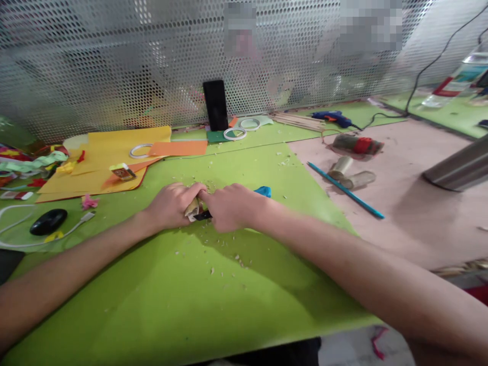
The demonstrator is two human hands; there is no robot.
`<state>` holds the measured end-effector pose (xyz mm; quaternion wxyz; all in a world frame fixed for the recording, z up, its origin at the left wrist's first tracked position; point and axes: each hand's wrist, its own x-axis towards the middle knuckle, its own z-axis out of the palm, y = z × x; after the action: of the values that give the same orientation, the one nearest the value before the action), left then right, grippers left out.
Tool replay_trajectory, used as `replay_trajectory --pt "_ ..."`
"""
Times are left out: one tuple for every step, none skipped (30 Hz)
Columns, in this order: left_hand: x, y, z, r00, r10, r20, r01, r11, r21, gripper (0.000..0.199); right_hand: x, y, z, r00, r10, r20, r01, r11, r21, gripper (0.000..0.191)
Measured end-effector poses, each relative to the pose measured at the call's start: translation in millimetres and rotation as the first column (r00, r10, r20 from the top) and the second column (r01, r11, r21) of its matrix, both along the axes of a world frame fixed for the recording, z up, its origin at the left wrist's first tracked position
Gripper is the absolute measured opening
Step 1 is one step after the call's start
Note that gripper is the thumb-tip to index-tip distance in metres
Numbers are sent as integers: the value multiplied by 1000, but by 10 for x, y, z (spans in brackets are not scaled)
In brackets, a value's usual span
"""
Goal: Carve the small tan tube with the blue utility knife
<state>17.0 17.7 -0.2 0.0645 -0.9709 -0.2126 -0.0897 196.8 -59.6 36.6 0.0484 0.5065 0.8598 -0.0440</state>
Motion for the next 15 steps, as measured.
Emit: replay_trajectory --pt "0 0 1 1000 0 1 0 1000 -3 31 -4 -3 -3 1000 -3 1 3 1000 1 58" --pt "-1 0 2 1000 -1 3 1 1000 -6 31 -9 -5 -7 1000 -7 3 7 1000 3 57" --pt "-1 0 2 1000 -2 4 2 1000 -7 31 -13 -6 -12 1000 -11 5 11 1000 8 57" --pt "-1 0 1 1000 -1 6 2 1000 -5 31 -18 -7 -19 1000 -15 8 15 1000 15 57" --pt "-1 1 -1 1000 -1 6 1 1000 -3 31 -24 -7 -26 1000 -21 9 21 1000 23 56" --pt "0 2 -3 1000 1 6 -1 1000 -1 31 -30 -7 -33 1000 -28 8 27 999 31 56" --pt "0 3 -6 1000 2 4 -2 1000 0 32 -36 -7 -39 999 -34 6 33 999 37 55" --pt "-1 5 -8 1000 2 3 -2 1000 -1 32 -42 -7 -45 999 -39 5 39 998 39 55" --pt "-1 6 -11 1000 3 2 -3 1000 -3 32 -48 -7 -49 999 -45 5 45 998 40 55" --pt "-2 7 -12 1000 4 0 -4 1000 -5 32 -53 -8 -52 999 -52 6 51 998 41 55" --pt "-4 9 -13 1000 6 -3 -6 1000 -7 32 -57 -8 -55 998 -56 5 56 998 43 54" --pt "-5 9 -14 1000 9 -5 -9 1000 -7 32 -59 -7 -58 998 -61 4 61 997 46 54" --pt "-6 10 -14 1000 12 -10 -13 1000 -4 32 -59 -6 -62 998 -64 2 63 997 53 53" --pt "-7 10 -13 1000 16 -15 -16 1000 -1 33 -58 -3 -68 998 -64 -1 64 996 60 52" --pt "-8 9 -13 1000 20 -20 -20 1000 1 33 -55 1 -76 998 -62 -3 62 996 68 52"
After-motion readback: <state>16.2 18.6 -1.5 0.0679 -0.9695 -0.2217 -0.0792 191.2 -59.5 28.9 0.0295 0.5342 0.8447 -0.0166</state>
